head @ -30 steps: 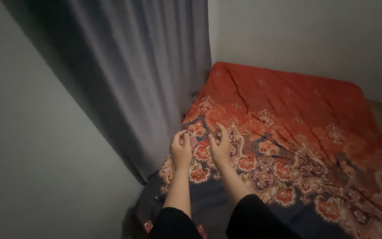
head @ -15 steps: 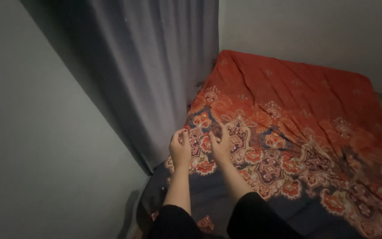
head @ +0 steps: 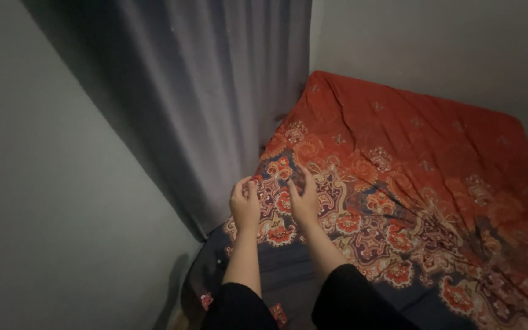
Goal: Tucking in and smoothing out the sheets on a bed in a bedroom.
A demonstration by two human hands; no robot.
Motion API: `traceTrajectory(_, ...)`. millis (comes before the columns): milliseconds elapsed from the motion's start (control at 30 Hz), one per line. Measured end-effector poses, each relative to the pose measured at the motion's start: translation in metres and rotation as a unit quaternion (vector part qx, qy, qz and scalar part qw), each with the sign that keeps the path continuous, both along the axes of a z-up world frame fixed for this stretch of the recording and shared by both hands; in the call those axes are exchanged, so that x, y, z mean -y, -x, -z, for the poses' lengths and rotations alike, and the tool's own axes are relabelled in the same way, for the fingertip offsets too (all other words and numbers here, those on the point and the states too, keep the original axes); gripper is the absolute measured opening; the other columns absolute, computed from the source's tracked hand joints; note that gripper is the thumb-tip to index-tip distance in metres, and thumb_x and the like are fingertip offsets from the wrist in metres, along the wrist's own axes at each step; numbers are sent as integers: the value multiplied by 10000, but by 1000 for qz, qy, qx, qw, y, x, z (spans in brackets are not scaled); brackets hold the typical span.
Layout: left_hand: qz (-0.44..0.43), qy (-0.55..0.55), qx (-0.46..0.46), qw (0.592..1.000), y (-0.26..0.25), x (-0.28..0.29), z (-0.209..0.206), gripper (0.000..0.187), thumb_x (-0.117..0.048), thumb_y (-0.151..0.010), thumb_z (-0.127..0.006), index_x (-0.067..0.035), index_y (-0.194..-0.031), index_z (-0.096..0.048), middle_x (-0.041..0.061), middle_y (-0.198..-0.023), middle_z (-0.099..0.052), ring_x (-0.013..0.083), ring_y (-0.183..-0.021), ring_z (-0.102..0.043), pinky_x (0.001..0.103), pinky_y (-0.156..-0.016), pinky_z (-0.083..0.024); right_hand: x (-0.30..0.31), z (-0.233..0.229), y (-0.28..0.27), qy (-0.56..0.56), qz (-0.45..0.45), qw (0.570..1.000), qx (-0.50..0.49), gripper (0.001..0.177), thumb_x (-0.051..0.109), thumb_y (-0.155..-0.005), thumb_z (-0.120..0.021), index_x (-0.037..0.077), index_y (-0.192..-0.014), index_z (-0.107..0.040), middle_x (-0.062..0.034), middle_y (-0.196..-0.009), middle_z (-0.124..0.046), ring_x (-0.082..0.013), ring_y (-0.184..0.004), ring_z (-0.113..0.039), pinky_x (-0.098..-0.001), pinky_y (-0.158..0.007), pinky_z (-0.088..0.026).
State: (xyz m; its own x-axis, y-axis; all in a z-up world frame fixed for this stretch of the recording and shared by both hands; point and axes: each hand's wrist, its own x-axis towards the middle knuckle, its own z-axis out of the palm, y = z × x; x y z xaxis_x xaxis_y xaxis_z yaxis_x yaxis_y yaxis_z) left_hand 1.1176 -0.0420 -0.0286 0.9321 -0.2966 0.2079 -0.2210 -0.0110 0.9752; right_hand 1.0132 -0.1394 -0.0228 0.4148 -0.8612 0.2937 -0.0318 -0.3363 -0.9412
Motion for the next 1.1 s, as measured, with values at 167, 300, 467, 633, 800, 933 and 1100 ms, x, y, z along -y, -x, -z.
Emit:
traceTrajectory(167, 3, 25, 27, 999, -11, 9, 23, 290, -252, -1005, -617, -27, -1160, -712, 109, -1024, -762, 191, -923, -735, 314, -813, -576, 4, 3, -2, -15, -15, 1000, 19, 544, 206, -981, -634, 130, -1492, -466, -136, -1432, -566, -261, -1265, -591, -391, -1034, -513)
traceTrajectory(300, -4, 16, 26, 1000, -15, 10, 14, 294, -241, -993, -619, -27, -1171, -713, 116, -1027, -762, 213, -917, -728, 326, -817, -566, 11, 3, -8, 16, -8, 1000, 12, 539, 182, -975, -626, 123, -1485, -462, -130, -1432, -567, -257, -1240, -614, -387, -1024, -524)
traceTrajectory(467, 13, 9, 11, 1000, -24, 14, 15, 302, -260, -996, -619, -28, -1163, -716, 115, -1025, -768, 211, -924, -735, 326, -822, -574, 13, 14, -22, -10, -6, 999, 37, 530, 172, -978, -621, 112, -1483, -472, -129, -1410, -598, -257, -1244, -619, -389, -1034, -524)
traceTrajectory(633, 37, 18, 27, 999, -45, 11, 11, 307, -261, -1001, -613, -22, -1171, -704, 118, -1034, -759, 207, -941, -739, 333, -822, -578, 7, 9, -43, -4, 13, 999, 42, 532, 168, -973, -624, 111, -1478, -468, -124, -1428, -576, -252, -1231, -622, -382, -1013, -540)
traceTrajectory(800, 32, 6, -3, 999, -74, 7, 15, 285, -250, -981, -629, -37, -1147, -722, 121, -1062, -756, 225, -962, -740, 342, -831, -573, 3, 21, -70, 10, 33, 999, 43, 524, 144, -982, -629, 99, -1483, -482, -160, -1391, -574, -254, -1243, -603, -379, -1030, -517)
traceTrajectory(933, 26, 4, 41, 999, -98, -4, 42, 266, -236, -975, -642, -39, -1126, -738, 140, -1087, -741, 246, -963, -737, 351, -823, -578, -15, 31, -93, -44, 18, 996, 70, 490, 152, -991, -620, 98, -1463, -498, -150, -1377, -600, -249, -1207, -634, -363, -1017, -535)
traceTrajectory(1100, 32, -3, 17, 999, -114, -10, 73, 268, -216, -973, -629, -41, -1143, -738, 139, -1103, -760, 241, -976, -746, 341, -846, -576, -39, 45, -123, -101, 22, 994, 45, 489, 174, -982, -598, 121, -1458, -500, -103, -1361, -629, -204, -1180, -652, -341, -946, -545)
